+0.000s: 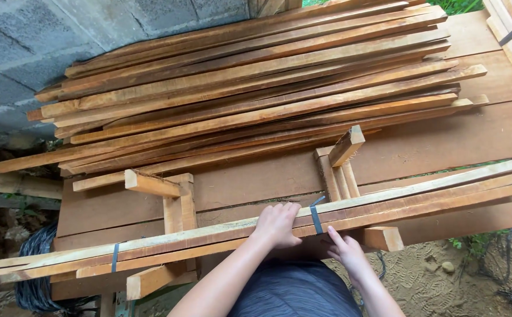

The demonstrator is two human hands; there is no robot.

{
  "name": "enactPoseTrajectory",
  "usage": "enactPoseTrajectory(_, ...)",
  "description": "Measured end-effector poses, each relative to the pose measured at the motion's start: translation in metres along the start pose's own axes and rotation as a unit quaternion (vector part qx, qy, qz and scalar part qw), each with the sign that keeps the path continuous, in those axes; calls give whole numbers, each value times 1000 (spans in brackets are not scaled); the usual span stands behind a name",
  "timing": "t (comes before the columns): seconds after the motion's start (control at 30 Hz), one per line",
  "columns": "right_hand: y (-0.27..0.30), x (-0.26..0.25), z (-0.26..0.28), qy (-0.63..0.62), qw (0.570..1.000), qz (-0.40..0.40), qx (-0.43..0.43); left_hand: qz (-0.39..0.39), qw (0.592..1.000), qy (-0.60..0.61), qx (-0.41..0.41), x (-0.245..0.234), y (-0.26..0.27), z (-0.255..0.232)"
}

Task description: The person bundles thin wooden planks together using black plastic straps. They wrap the straps around the planks, pull them tight, and tie knots to secure the bundle. The person then lifts the completed bundle and places it on a nearby stack of similar wood.

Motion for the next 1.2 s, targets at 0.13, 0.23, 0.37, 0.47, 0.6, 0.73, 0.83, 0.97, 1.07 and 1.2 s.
enactPoseTrajectory(0.13, 27, 17, 17, -77, 997, 4, -25, -2, 1000, -19, -15, 7, 6, -3)
enactPoseTrajectory(0.23, 45, 36, 40, -152, 988, 24, -15, 1, 1000, 3, -8, -4, 4, -2)
enactPoseTrajectory(0.37, 48, 56, 57, -281, 959, 49, 6, 114, 982, 131, -78, -5, -14, 12)
enactPoseTrajectory(0.47, 42, 63, 57, -302, 951, 64, 14, 174, 967, 170, -70, 43, -64, 33)
enactPoseTrajectory(0.6, 34, 66, 56, -315, 946, 76, 0, 321, 916, 237, -38, 103, -109, 39)
enactPoseTrajectory(0.73, 41, 73, 63, -326, 943, 70, -13, 389, 859, 324, -71, 105, -108, 30)
enactPoseTrajectory(0.83, 40, 79, 71, -350, 933, 82, -36, 408, 836, 355, -95, 101, -108, 33)
enactPoseTrajectory(0.97, 36, 81, 66, -379, 921, 69, -48, 449, 808, 377, -56, 82, -91, 16)
enactPoseTrajectory(1.07, 36, 79, 63, -376, 924, 45, -50, 419, 811, 403, -72, 81, -88, 17)
enactPoseTrajectory(1.2, 37, 57, 51, -338, 939, 51, -19, 305, 908, 280, -64, 68, -75, 24)
Point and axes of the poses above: each hand's wrist, its own y-axis away from the middle knuckle, its own x-axis out of the palm, z = x × y, the point moved 6 cm from there along -y, towards the middle knuckle, and after that the axes turned 7 degrees about z, right-handed, at the moved point
